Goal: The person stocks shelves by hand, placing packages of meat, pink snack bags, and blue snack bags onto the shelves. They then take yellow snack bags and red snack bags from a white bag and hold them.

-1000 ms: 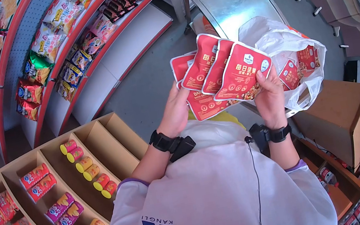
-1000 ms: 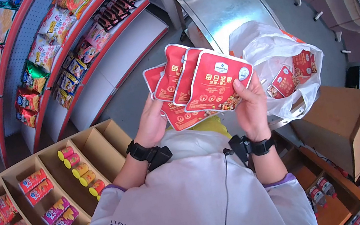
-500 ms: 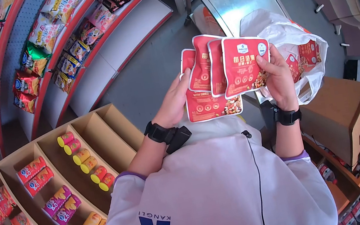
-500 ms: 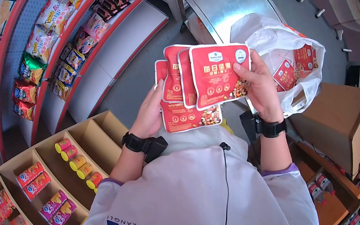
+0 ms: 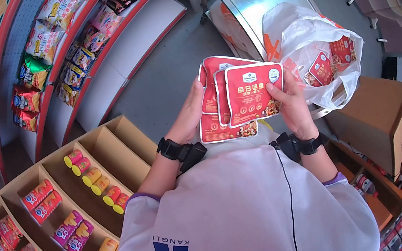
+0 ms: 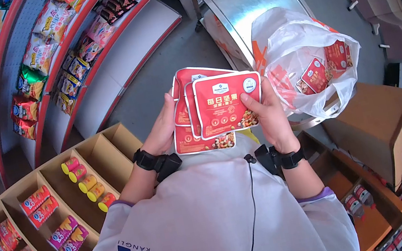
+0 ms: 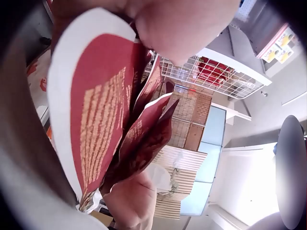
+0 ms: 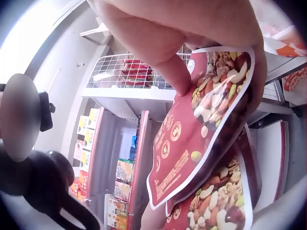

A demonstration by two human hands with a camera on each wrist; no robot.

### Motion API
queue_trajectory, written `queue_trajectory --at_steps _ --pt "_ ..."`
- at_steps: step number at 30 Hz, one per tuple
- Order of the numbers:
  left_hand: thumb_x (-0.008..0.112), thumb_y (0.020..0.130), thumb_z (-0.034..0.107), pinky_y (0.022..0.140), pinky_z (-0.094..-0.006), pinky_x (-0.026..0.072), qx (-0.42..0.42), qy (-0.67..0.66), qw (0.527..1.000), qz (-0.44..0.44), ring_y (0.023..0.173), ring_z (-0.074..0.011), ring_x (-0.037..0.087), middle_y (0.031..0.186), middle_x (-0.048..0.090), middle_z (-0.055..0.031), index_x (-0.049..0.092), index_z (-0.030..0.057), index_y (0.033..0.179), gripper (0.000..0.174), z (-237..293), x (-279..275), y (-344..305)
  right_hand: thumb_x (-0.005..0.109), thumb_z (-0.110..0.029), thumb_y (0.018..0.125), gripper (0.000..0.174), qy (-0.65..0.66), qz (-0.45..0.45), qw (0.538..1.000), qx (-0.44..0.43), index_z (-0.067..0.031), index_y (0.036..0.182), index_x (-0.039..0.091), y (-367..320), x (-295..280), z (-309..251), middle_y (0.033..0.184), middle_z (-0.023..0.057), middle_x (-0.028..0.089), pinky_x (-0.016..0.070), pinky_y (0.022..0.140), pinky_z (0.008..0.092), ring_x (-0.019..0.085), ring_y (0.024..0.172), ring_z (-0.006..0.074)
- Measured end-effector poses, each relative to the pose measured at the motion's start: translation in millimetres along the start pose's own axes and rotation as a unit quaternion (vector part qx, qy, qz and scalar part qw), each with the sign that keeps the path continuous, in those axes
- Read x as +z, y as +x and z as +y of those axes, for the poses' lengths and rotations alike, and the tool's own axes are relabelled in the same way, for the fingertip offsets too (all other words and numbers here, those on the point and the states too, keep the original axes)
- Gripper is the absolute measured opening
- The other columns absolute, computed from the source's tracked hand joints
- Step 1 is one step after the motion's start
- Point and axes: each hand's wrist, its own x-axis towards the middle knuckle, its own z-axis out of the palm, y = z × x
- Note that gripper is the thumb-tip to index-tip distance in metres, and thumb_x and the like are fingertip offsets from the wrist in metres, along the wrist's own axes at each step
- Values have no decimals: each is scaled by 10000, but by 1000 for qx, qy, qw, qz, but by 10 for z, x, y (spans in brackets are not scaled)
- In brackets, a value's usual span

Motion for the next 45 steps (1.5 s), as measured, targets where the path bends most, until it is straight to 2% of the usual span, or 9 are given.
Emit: queue_trajectory --at_steps 7,10,15,18,27,34,39,42,45 --pt "261 955 477 1076 -313 205 52 89 994 -23 1330 -189 216 1453 190 -113 116 62 1426 645 47 31 54 571 -115 876 369 12 49 998 -34 -39 1200 412 -7 36 -22 1099 70 577 467 855 278 568 986 122" --pt "363 942 450 1078 -312 196 63 72 993 -62 1336 -190 206 1463 164 -108 54 75 1434 691 87 62 38 555 -139 889 388 32 72 996 -39 -35 1229 399 17 15 -40 1117 63 568 453 861 272 560 988 111" --pt "581 859 172 1080 -345 203 12 39 992 -123 1332 -167 207 1464 158 -65 -14 124 1439 832 167 80 -20 528 -164 907 413 33 73 996 -30 -24 1266 379 43 -35 -15 1126 52 559 450 847 259 556 973 94" --pt "608 832 136 1086 -329 173 30 1 981 -192 1339 -170 189 1465 154 -80 -28 111 1437 878 200 29 -35 522 -164 909 409 38 62 996 -50 -24 1265 378 51 -56 -8 1120 57 560 460 830 254 563 959 90" --pt "536 903 219 1069 -335 230 43 84 983 -155 1318 -158 225 1454 178 -59 1 108 1436 764 175 116 -25 539 -173 905 330 67 80 993 -53 -33 1180 421 14 -138 6 1108 72 577 476 821 262 576 965 110" --pt "486 927 268 1052 -316 273 13 27 990 -135 1290 -147 279 1439 211 -59 36 106 1434 697 141 129 -6 533 -159 904 355 91 69 992 -57 -29 1211 410 21 -166 46 1114 56 568 472 826 257 573 966 98" --pt "646 818 97 1042 -326 296 70 104 978 -165 1251 -151 335 1394 295 -77 51 89 1430 854 183 173 -46 534 -165 905 341 83 83 991 -64 -26 1192 411 21 -158 43 1105 58 574 478 816 257 581 954 97" --pt "700 745 33 1052 -337 285 39 65 986 -148 1255 -160 335 1393 296 -82 49 89 1427 945 180 201 -48 537 -169 903 346 77 77 990 -85 -28 1190 404 29 -151 40 1093 56 580 482 808 255 589 941 96" --pt "679 772 50 1045 -342 294 43 47 988 -139 1260 -164 332 1386 306 -90 50 85 1425 908 128 184 7 541 -166 901 343 62 83 990 -93 -30 1185 404 31 -127 11 1082 62 585 486 793 248 596 925 97"
